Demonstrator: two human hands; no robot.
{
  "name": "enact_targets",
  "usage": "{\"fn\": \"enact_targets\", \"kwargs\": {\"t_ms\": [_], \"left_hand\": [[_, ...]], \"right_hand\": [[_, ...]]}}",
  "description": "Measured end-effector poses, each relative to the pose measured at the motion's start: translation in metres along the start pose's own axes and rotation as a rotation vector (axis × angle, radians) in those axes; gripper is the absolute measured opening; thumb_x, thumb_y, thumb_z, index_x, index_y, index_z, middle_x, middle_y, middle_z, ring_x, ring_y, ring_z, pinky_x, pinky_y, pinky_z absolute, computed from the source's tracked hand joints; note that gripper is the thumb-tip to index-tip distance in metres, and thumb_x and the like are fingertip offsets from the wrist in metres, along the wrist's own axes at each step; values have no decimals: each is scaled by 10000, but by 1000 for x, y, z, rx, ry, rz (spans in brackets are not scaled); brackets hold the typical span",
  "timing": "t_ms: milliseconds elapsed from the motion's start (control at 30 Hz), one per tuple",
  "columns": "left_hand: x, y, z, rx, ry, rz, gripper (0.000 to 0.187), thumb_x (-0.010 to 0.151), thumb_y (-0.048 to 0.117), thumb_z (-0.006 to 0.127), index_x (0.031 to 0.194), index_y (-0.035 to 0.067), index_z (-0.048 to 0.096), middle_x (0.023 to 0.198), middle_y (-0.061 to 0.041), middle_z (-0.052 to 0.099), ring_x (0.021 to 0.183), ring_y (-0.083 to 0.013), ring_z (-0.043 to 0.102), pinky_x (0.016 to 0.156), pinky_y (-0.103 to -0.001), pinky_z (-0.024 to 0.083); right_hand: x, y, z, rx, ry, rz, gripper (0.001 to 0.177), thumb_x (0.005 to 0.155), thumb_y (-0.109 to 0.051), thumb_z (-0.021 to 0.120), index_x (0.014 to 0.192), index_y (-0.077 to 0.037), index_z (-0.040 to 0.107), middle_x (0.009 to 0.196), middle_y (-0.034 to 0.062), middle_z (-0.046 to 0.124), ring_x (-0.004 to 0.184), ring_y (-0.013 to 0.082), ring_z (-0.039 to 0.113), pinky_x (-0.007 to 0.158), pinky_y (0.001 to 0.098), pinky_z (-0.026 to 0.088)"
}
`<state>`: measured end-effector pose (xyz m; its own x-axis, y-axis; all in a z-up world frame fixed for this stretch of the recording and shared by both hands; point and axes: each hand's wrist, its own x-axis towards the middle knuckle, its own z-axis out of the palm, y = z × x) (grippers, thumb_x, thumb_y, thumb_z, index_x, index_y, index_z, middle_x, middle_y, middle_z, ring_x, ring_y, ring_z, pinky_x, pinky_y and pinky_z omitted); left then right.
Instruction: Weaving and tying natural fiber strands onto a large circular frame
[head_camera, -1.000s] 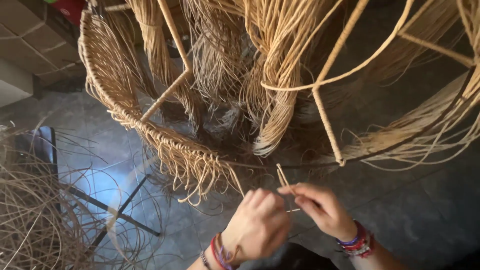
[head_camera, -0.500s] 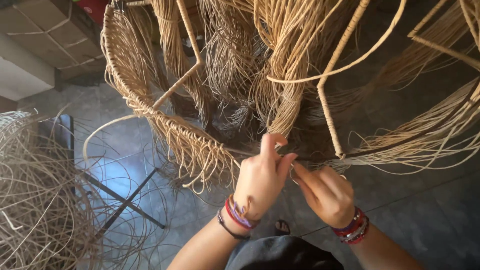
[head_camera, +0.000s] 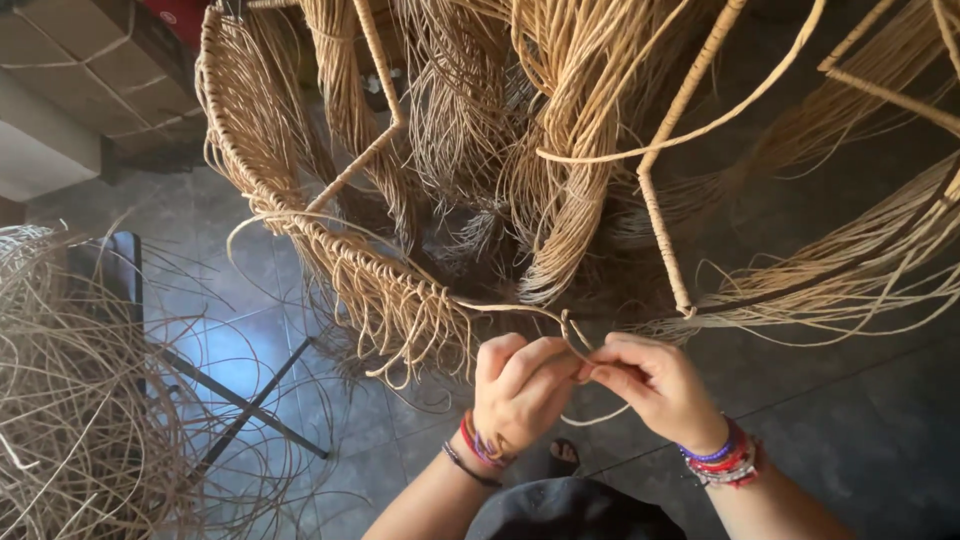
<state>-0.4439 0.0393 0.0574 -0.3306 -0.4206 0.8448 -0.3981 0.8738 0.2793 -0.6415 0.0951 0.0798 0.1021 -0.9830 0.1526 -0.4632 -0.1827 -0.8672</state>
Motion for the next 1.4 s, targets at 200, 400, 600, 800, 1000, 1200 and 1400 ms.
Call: {"fn": "enact_targets", "kwargs": {"t_ms": [200,400,600,800,1000,1200,1400], "left_hand": [[-18,-6,-7,-401,-301,7,253,999,177,534,763,86,517,680,-51,457,632,-247,417,610,-390,346],[-25,-29,-1,-1331,-823,-1021,207,1075,181,567,1256,93,516,551,10,545,462,-50,514,464,-167,405],[2,-45,1,-1107,-803,-363,344,1115,286,475,902,186,726,872,30,650,834,-133,583,851,-302,468],[9,-39,-9,-1202,-1089,-391,378,1037,456,524,1084,106,658,1004,-41,633,856,-154,616,817,-302,534],[-5,-49,-4,-1157,-1429,-330,313,1067,312,487,887,153,688,877,23,744,812,-117,698,830,-266,517],[-14,-42,6,-1335,-856,-711,242,1078,295,610,1020,99,741,968,-56,684,920,-149,618,876,-345,535],[5,-48,-11,-764,-1312,-259,206,1014,308,617,979,152,746,862,-131,758,841,-390,735,784,-473,566]], "right_hand": [[-3,-5,12,-184,201,-204,111,896,-204,741,955,-116,774,752,-29,669,510,70,502,494,236,419],[-6,14,21,-209,219,-310,206,923,-83,710,1119,-27,743,896,63,707,708,144,654,650,270,538],[-13,27,16,-120,81,-268,357,984,-45,612,1334,-91,664,1049,85,574,836,156,590,737,262,521],[-6,17,24,-102,157,-270,298,985,-28,601,1268,-51,691,978,73,611,855,166,641,770,267,560],[-4,15,28,-145,205,-249,297,999,-69,597,1279,-70,695,1010,58,621,851,139,679,761,231,597],[-2,23,33,-43,273,-304,182,918,-75,702,1063,-9,791,943,105,699,622,207,697,562,290,592],[0,27,37,-64,301,-274,224,914,-93,700,1104,-73,818,930,85,670,665,189,669,600,306,573]]}}
